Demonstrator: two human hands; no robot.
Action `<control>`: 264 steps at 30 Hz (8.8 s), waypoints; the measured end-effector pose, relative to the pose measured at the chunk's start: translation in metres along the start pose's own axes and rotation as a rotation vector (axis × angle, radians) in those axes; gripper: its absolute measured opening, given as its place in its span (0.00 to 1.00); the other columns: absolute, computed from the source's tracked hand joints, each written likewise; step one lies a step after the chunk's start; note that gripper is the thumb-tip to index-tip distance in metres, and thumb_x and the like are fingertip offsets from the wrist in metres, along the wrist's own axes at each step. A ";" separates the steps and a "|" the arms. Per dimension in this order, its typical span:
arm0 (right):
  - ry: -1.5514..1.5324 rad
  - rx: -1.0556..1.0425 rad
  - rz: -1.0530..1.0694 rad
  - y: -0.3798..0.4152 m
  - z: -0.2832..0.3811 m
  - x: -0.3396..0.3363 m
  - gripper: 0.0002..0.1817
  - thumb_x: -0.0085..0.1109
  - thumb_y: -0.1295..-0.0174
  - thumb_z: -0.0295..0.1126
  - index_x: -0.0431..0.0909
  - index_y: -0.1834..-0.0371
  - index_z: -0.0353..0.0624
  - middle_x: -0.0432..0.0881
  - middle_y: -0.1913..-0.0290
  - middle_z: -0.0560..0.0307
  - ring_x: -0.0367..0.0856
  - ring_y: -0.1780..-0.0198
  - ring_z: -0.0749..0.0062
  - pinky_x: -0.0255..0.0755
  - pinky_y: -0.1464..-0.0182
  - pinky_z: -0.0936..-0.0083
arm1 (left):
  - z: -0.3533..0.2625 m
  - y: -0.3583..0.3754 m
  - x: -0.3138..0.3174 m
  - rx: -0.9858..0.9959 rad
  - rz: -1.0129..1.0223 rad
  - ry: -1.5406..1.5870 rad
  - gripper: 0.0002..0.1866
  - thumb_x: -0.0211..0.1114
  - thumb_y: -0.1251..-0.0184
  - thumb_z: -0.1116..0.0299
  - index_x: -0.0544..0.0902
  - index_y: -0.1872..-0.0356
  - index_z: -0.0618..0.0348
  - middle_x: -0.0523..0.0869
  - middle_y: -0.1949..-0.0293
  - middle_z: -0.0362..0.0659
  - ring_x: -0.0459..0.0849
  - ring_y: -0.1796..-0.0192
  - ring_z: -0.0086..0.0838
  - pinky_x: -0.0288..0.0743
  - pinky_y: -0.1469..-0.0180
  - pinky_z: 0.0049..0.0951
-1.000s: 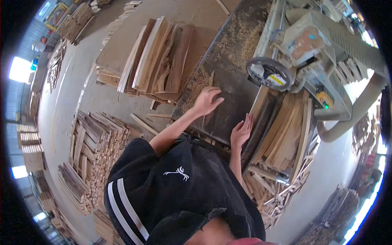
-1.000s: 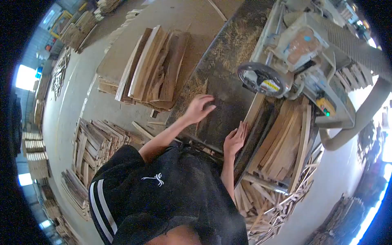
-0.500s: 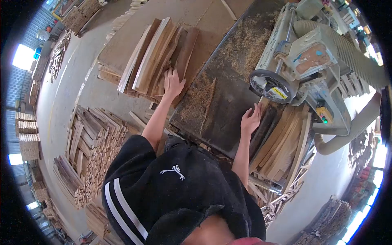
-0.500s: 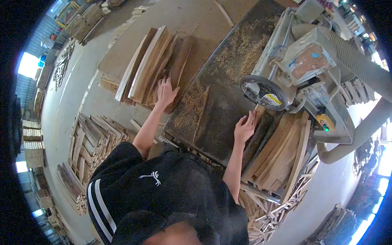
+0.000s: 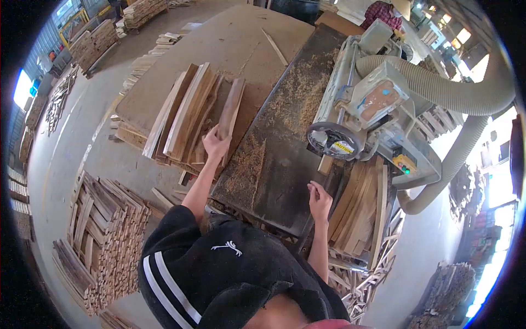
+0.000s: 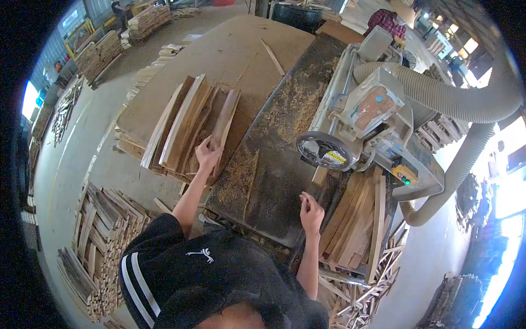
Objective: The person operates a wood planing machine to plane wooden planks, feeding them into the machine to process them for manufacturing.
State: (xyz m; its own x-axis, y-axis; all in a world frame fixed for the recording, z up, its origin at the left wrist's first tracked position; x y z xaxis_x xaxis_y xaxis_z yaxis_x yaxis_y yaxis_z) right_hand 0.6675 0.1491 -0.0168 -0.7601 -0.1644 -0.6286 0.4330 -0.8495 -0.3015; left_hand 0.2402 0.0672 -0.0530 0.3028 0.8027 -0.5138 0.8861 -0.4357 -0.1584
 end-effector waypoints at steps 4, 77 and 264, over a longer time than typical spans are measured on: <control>-0.023 0.034 -0.049 0.028 0.021 -0.013 0.12 0.58 0.23 0.29 0.85 0.43 0.40 0.93 0.54 0.51 0.93 0.55 0.66 0.86 0.54 0.71 | 0.007 0.030 -0.014 -0.536 0.299 0.733 0.27 0.77 0.40 0.62 0.86 0.41 0.64 0.91 0.53 0.47 0.89 0.56 0.30 0.83 0.48 0.34; -0.951 1.429 -0.202 0.218 0.063 0.057 0.34 0.53 0.25 0.63 0.85 0.52 0.37 0.85 0.72 0.63 0.76 0.76 0.84 0.62 0.77 0.86 | -0.110 0.216 0.059 -0.325 1.808 0.633 0.46 0.36 0.23 0.26 0.66 0.20 0.51 0.59 0.17 0.50 0.52 0.17 0.59 0.48 0.18 0.60; -0.723 1.074 -0.801 0.096 0.049 0.102 0.29 0.50 0.18 0.46 0.75 0.77 0.38 0.72 0.82 0.59 0.60 0.83 0.73 0.56 0.78 0.66 | 0.063 -0.014 -0.107 0.264 -0.120 -0.659 0.27 0.71 0.34 0.54 0.84 0.36 0.54 0.81 0.31 0.46 0.72 0.29 0.55 0.65 0.26 0.50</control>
State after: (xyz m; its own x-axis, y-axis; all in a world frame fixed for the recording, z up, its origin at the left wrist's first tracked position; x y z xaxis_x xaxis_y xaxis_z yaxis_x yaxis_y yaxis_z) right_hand 0.6074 0.0263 -0.0745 -0.8210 0.5708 0.0134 -0.4999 -0.7300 0.4661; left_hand 0.1735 -0.0383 -0.0490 -0.1398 0.4748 -0.8689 0.7603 -0.5108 -0.4014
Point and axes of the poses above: each hand's wrist, its own y-axis away from the middle knuckle, its own x-axis out of the palm, z = x × y, the point moved 1 cm from there along -y, towards the middle knuckle
